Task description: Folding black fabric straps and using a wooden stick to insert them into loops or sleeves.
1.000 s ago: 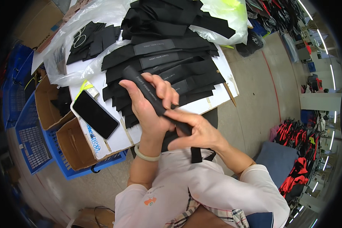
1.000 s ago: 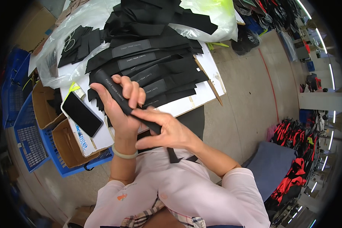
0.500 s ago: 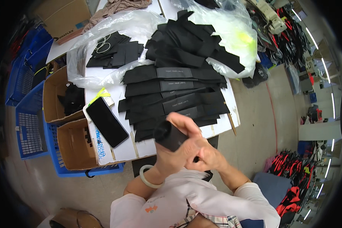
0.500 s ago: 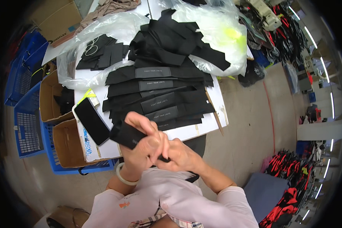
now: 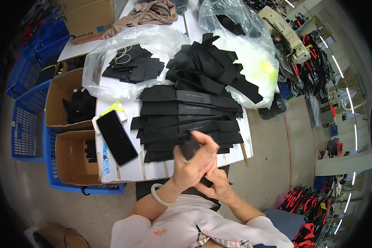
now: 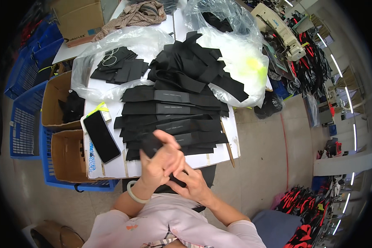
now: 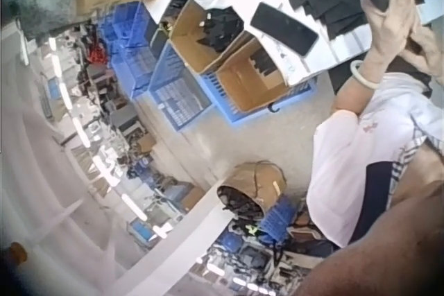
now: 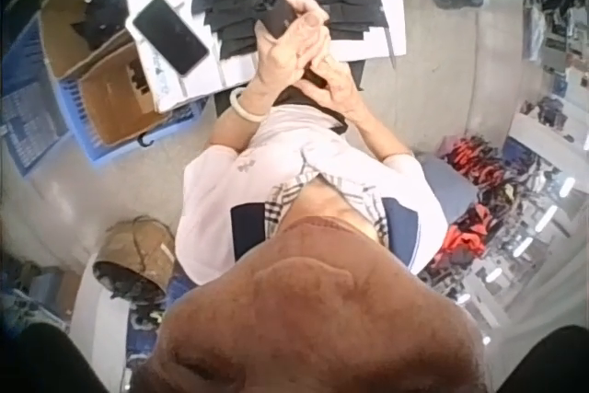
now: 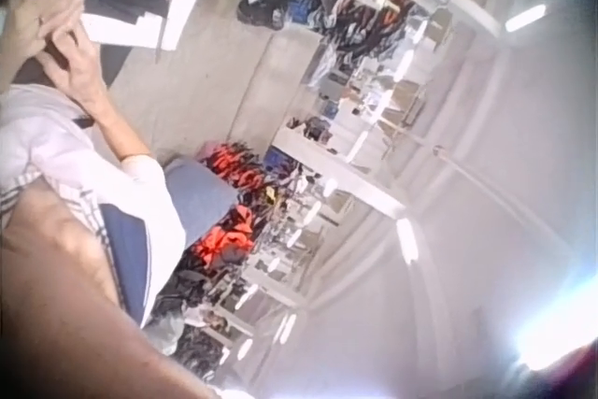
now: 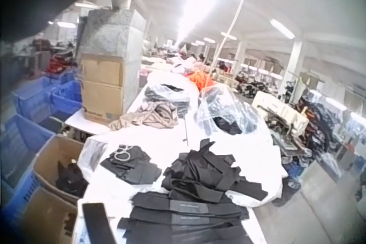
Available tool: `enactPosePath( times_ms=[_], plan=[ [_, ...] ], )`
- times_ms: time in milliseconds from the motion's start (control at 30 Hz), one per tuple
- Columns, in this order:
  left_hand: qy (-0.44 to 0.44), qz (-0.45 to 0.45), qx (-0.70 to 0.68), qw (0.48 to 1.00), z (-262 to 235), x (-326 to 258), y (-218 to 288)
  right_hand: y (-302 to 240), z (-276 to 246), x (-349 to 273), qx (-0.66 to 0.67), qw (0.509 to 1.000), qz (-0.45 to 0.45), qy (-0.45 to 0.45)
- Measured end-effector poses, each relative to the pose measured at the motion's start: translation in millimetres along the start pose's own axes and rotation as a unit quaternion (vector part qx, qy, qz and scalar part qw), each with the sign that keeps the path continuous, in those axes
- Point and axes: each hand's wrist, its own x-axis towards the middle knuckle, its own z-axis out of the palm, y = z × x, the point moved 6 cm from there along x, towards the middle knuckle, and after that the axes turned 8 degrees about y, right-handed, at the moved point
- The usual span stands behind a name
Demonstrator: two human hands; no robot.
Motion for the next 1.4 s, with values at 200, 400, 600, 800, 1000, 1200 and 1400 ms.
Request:
enactPosePath(
  times_ms=[200,400,600,800,1000,1200,1400],
  plan=[
    [-0.007,0.019,0.094,0.995,0,-6,-15,3,14,4,0.002,0.998,-0.056,0.023],
    [-0.047,-0.012,0.076,0.996,-13,4,-2,7,-27,-8,0.002,0.998,-0.052,0.034],
    [-0.164,-0.109,0.316,0.928,-4,-7,-23,-16,-81,82,0.188,0.981,-0.030,0.040],
    [-0.247,-0.182,0.296,0.905,2,-18,-30,-35,-62,102,0.227,0.963,-0.083,-0.115],
    [-0.252,-0.394,0.061,0.882,-17,-41,-42,-18,-63,84,0.316,0.934,-0.068,-0.151],
    [-0.261,-0.542,-0.223,0.767,-1,-72,-48,-18,-60,77,0.398,0.894,-0.086,-0.188],
    [-0.196,-0.326,0.270,0.885,-15,-38,-37,-19,-65,71,0.273,0.938,-0.099,-0.188]
  ],
)
